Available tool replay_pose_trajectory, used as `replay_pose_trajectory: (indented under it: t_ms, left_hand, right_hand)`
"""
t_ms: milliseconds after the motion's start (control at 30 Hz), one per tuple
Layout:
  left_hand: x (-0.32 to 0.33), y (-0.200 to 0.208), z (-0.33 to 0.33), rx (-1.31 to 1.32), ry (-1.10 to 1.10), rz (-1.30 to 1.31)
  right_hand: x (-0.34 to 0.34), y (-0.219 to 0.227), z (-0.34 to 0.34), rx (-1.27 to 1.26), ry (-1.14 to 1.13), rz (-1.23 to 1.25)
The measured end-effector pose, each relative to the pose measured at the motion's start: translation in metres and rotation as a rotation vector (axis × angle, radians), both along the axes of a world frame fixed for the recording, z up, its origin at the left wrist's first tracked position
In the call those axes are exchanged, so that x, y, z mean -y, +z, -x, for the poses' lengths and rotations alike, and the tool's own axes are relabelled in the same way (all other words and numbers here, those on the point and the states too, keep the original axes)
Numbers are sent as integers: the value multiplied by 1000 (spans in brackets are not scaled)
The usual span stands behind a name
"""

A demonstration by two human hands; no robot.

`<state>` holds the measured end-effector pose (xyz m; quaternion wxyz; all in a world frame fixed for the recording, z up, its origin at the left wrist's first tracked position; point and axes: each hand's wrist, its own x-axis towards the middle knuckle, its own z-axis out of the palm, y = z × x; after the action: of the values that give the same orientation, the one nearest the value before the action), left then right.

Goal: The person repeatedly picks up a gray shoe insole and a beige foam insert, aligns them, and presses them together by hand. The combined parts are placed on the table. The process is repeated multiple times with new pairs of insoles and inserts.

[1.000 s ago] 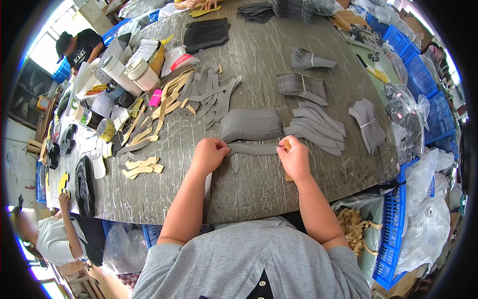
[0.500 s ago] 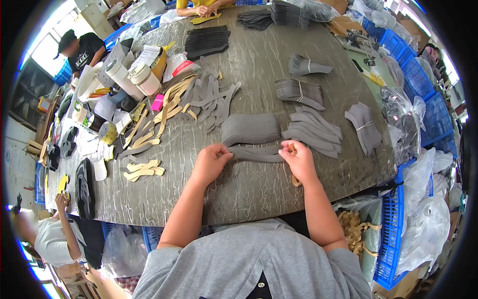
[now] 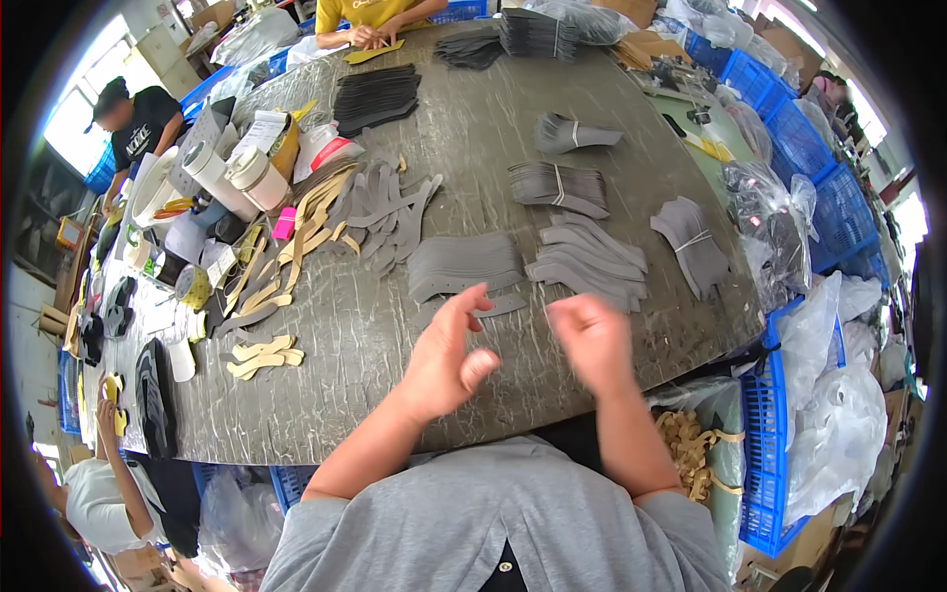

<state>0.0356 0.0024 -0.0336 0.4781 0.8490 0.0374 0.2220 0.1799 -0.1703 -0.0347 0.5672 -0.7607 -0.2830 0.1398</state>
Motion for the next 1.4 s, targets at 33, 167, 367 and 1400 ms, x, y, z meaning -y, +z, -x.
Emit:
replay_pose_trajectory:
  t_ms: [33, 167, 367, 1400]
  left_hand:
    - [8, 5, -6, 31, -35, -134]
    - [15, -4, -12, 152, -76, -362]
    - [17, -4, -2, 126, -100, -209]
    - [15, -5, 4, 58, -213, 127]
  right_hand:
    - [-12, -3, 23, -65, 116, -68]
    - [-28, 13, 41, -344, 357, -83]
    - [-32, -5, 50, -402, 414, -124]
    - [-28, 13, 54, -375, 418, -32]
